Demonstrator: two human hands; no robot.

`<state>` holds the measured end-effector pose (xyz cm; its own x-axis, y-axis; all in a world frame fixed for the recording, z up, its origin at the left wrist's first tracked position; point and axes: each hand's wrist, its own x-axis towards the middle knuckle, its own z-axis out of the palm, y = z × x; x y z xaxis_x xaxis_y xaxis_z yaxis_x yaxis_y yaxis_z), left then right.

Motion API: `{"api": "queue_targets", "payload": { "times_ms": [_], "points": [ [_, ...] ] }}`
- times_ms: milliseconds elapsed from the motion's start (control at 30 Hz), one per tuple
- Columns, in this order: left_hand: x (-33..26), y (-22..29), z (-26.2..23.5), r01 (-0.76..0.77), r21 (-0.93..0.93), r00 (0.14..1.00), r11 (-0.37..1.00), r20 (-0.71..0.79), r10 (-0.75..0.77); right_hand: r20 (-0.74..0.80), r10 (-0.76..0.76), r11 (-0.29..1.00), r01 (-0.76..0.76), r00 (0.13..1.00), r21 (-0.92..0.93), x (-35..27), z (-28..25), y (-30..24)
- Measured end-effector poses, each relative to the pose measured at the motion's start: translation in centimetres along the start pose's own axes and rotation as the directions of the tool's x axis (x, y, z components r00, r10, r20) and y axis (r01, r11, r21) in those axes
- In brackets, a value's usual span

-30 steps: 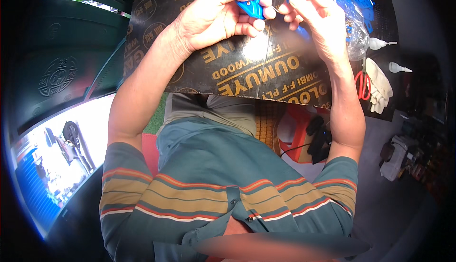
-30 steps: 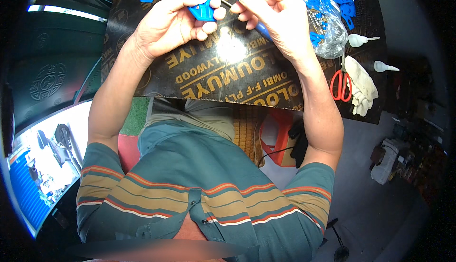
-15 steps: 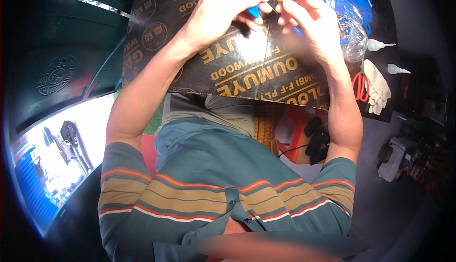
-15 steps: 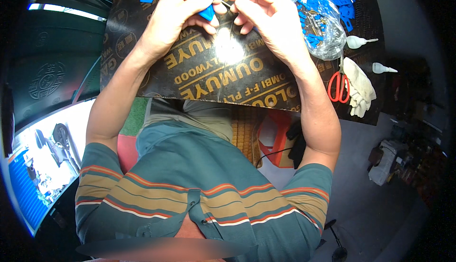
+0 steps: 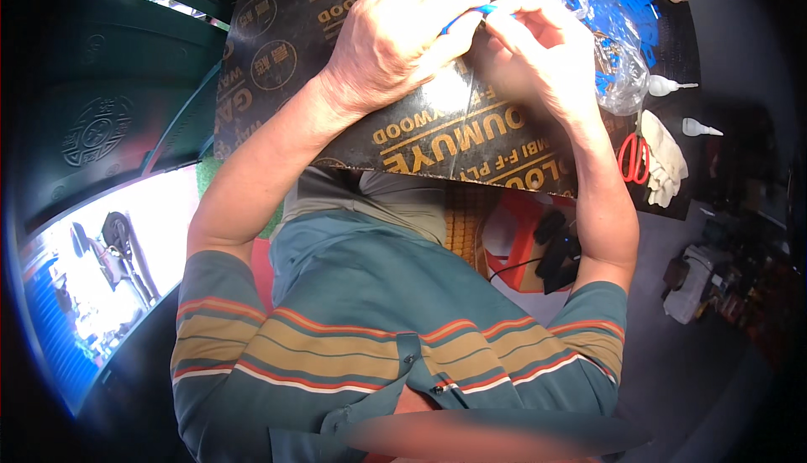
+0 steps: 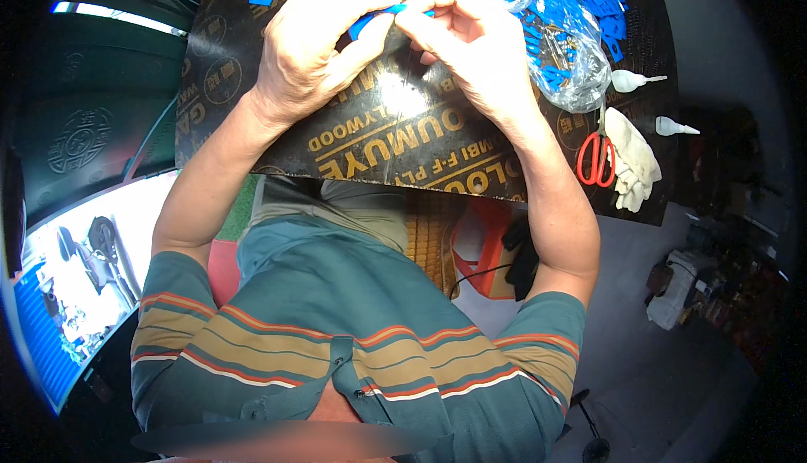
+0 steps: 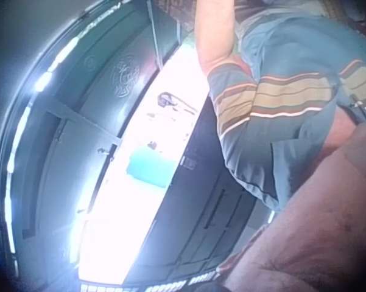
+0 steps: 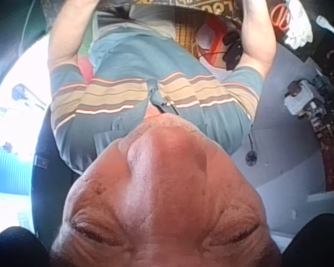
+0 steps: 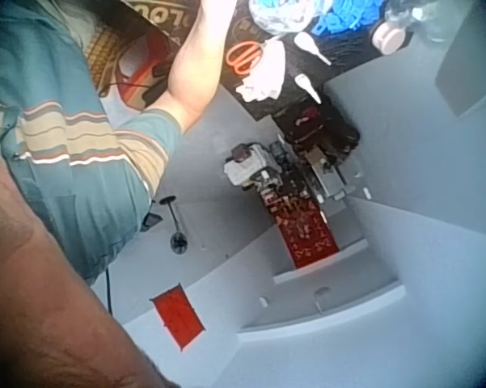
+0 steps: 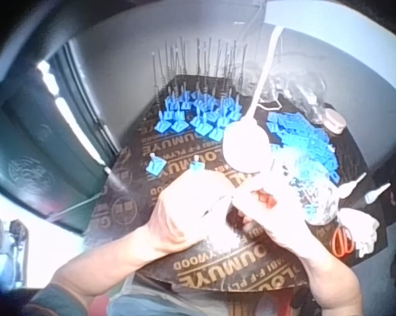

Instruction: Manually assemble small blue plastic components with wiring and adhesive.

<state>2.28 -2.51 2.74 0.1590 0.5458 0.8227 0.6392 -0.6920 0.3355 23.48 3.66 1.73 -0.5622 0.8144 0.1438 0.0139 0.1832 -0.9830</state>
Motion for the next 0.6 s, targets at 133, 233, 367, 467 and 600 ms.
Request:
{"api": "queue_targets", "payload": {
  "times_ms": [133,233,367,467,600],
  "points": [
    [-0.7,-0.4,0.6,-0.006,0.034,1.0,0.999,0.018,0.005,-0.005,-0.074,0.996,0.074,0.997,-0.048,0.1,-0.1,0.3],
    [-0.2,0.2,0.1,0.113,-0.134,0.993,0.985,-0.026,-0.118,0.007,-0.078,0.995,0.078,0.997,-0.065,-0.1,-0.3,0.4],
    [-0.6,0.2,-0.2,0.298,-0.212,0.954,0.931,0.046,-0.295,0.033,-0.082,0.997,0.082,0.996,0.0,0.0,-0.3,-0.3],
    [-0.4,0.1,-0.4,0.417,-0.263,0.909,0.87,0.116,-0.4,0.07,0.048,0.992,-0.055,0.996,0.112,0.0,-0.6,-0.4],
    [-0.6,0.1,-0.2,0.502,-0.373,0.863,0.78,0.161,-0.478,0.065,0.053,0.99,-0.061,0.997,0.125,0.1,-0.3,-0.5]
  ]
}}
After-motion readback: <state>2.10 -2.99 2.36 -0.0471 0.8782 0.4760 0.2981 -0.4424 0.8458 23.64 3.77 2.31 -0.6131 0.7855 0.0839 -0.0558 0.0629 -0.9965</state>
